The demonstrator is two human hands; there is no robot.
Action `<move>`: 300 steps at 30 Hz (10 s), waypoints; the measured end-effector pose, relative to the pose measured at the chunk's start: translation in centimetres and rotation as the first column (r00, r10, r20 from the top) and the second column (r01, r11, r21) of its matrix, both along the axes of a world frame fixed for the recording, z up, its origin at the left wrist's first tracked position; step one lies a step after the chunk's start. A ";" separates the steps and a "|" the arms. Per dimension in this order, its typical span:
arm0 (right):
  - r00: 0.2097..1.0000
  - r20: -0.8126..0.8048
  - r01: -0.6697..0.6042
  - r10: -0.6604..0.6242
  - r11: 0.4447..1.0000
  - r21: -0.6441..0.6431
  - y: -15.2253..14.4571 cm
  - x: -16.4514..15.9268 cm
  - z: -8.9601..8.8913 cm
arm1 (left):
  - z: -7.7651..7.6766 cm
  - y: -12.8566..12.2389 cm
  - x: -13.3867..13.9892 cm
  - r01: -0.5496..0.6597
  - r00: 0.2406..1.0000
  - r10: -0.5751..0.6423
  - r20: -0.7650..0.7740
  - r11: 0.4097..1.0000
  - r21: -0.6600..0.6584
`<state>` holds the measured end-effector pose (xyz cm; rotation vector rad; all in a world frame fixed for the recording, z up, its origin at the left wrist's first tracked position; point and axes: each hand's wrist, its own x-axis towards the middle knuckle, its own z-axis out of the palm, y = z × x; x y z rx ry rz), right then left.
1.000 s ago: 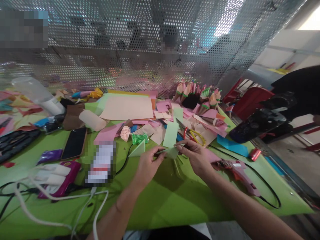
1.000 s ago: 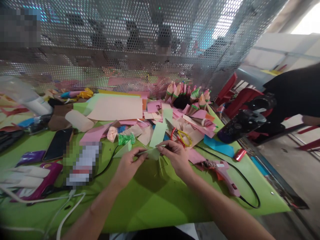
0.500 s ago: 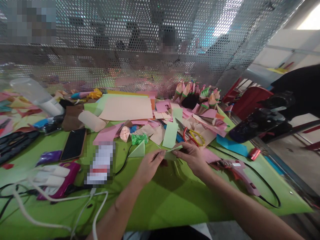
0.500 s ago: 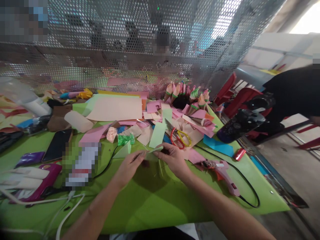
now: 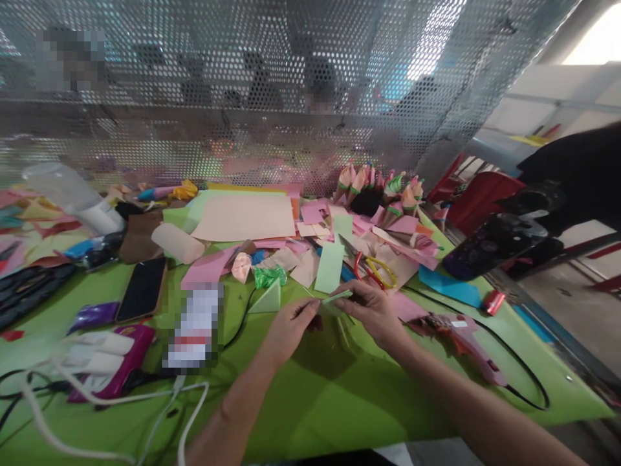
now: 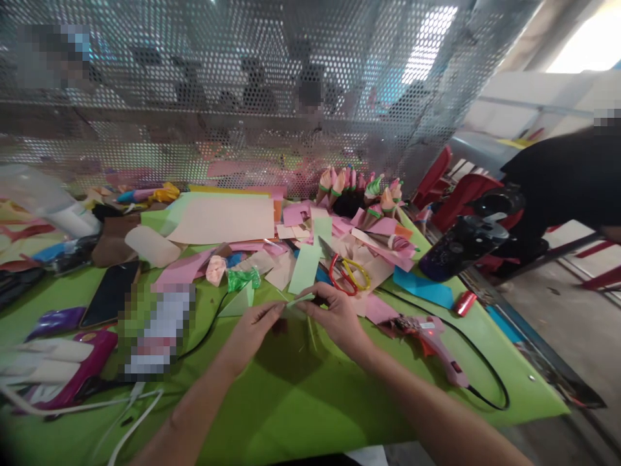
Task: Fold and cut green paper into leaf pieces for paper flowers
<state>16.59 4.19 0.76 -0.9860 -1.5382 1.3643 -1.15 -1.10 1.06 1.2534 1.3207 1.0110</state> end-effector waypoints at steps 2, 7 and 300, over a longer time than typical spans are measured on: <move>1.000 0.017 0.017 -0.017 0.999 0.034 0.0 -0.1 0.0 | -0.4 0.1 -0.1 0.009 0.999 -0.008 -0.036 1.000 0.017; 0.995 0.069 0.056 -0.065 0.992 0.115 0.1 -0.3 -0.2 | -1.0 0.3 0.1 0.042 0.966 0.005 -0.260 0.984 0.176; 0.957 -0.074 -0.287 0.281 0.954 -0.082 2.9 3.9 1.1 | 0.7 4.2 -0.5 -0.429 0.855 0.342 0.391 0.889 0.160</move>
